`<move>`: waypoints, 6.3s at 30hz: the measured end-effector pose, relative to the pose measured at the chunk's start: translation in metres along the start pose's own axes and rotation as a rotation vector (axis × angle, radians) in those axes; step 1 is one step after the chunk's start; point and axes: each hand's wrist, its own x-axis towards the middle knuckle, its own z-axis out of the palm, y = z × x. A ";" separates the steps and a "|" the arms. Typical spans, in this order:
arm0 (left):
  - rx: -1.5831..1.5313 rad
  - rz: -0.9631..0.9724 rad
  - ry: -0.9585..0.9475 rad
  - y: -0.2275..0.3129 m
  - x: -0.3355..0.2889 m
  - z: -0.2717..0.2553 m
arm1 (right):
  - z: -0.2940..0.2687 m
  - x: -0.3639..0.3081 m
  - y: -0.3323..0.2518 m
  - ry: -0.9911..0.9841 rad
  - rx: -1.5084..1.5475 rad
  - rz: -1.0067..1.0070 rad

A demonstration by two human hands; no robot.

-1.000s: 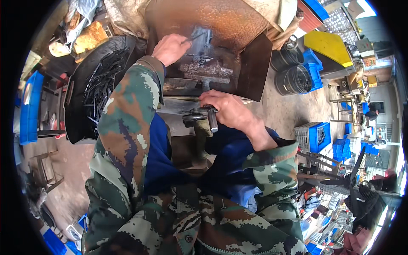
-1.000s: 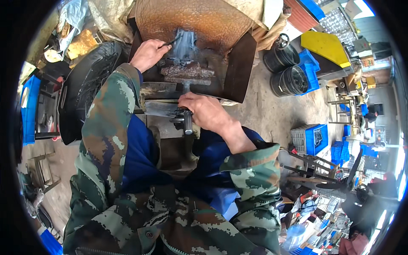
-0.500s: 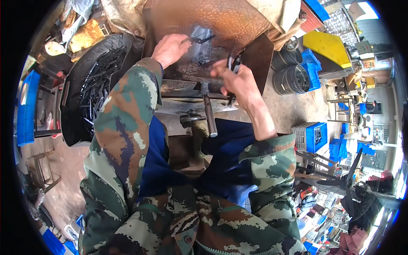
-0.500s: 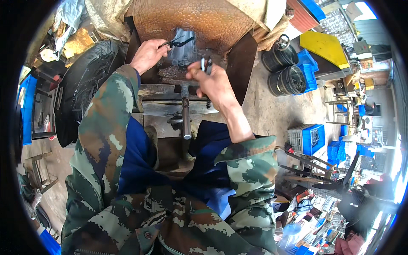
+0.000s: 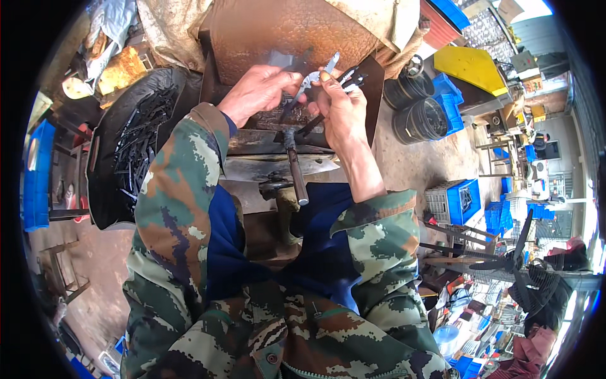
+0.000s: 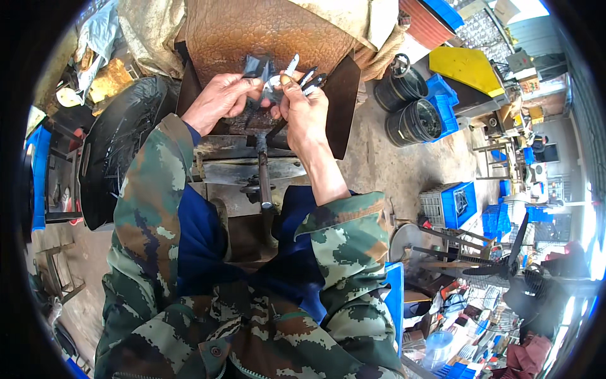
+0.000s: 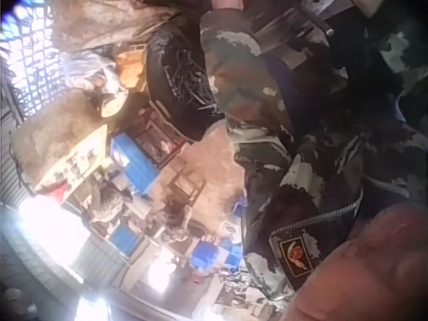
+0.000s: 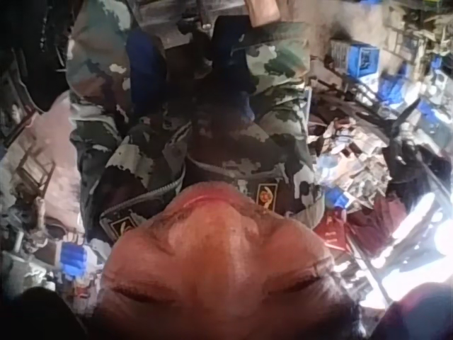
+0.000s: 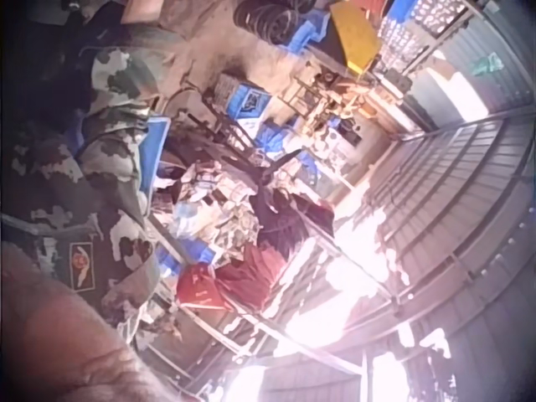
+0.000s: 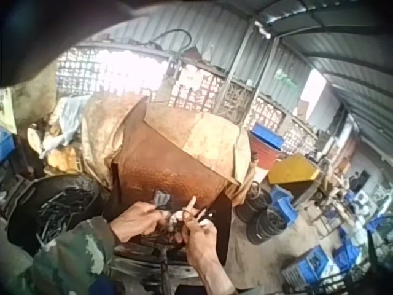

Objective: Using a caliper to measure small metal parts and then processing them using a grinding or fabrication machine.

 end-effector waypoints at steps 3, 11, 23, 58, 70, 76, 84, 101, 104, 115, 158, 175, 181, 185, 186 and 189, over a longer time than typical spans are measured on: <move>0.118 0.021 0.094 -0.012 0.005 -0.020 | -0.002 -0.004 0.000 -0.008 -0.006 0.026; 0.591 -0.055 0.195 -0.078 0.039 -0.064 | -0.014 -0.013 -0.008 0.035 -0.071 0.011; 0.718 0.161 -0.056 -0.077 0.037 -0.054 | -0.020 -0.015 -0.012 0.027 -0.094 0.015; 1.101 0.000 0.212 -0.040 0.013 -0.057 | -0.046 -0.032 -0.025 0.004 -0.032 -0.084; 1.063 0.322 0.142 -0.068 0.032 -0.070 | -0.073 -0.029 -0.029 -0.065 0.129 0.132; 1.008 0.175 0.214 -0.058 0.012 -0.079 | -0.061 -0.049 -0.012 0.071 0.143 0.283; 0.983 0.142 0.211 -0.061 0.032 -0.062 | -0.065 -0.098 0.017 -0.092 -0.530 0.099; 0.948 0.085 0.428 -0.062 0.035 -0.080 | -0.049 -0.102 0.019 -0.466 -0.797 -0.510; 0.892 0.231 0.521 -0.068 0.041 -0.079 | -0.029 -0.089 0.008 -0.291 -0.701 -0.351; 0.992 0.665 0.475 -0.040 0.029 -0.053 | 0.012 0.061 -0.004 -0.010 -0.579 -0.177; 1.350 -0.525 0.614 -0.141 -0.261 -0.257 | 0.015 0.152 0.007 0.017 -0.715 -0.147; 1.204 -0.568 0.364 -0.119 -0.296 -0.280 | 0.036 0.135 0.001 0.056 -0.735 -0.152; 1.120 -0.415 0.441 -0.093 -0.321 -0.267 | 0.037 0.136 0.003 0.058 -0.707 -0.151; 1.080 -0.386 0.554 -0.082 -0.342 -0.270 | 0.036 0.138 0.006 0.054 -0.681 -0.127; 1.108 -0.378 0.588 -0.077 -0.345 -0.270 | 0.035 0.139 0.006 0.052 -0.680 -0.127; 1.077 -0.294 0.649 -0.067 -0.350 -0.273 | 0.033 0.140 0.005 0.021 -0.651 -0.123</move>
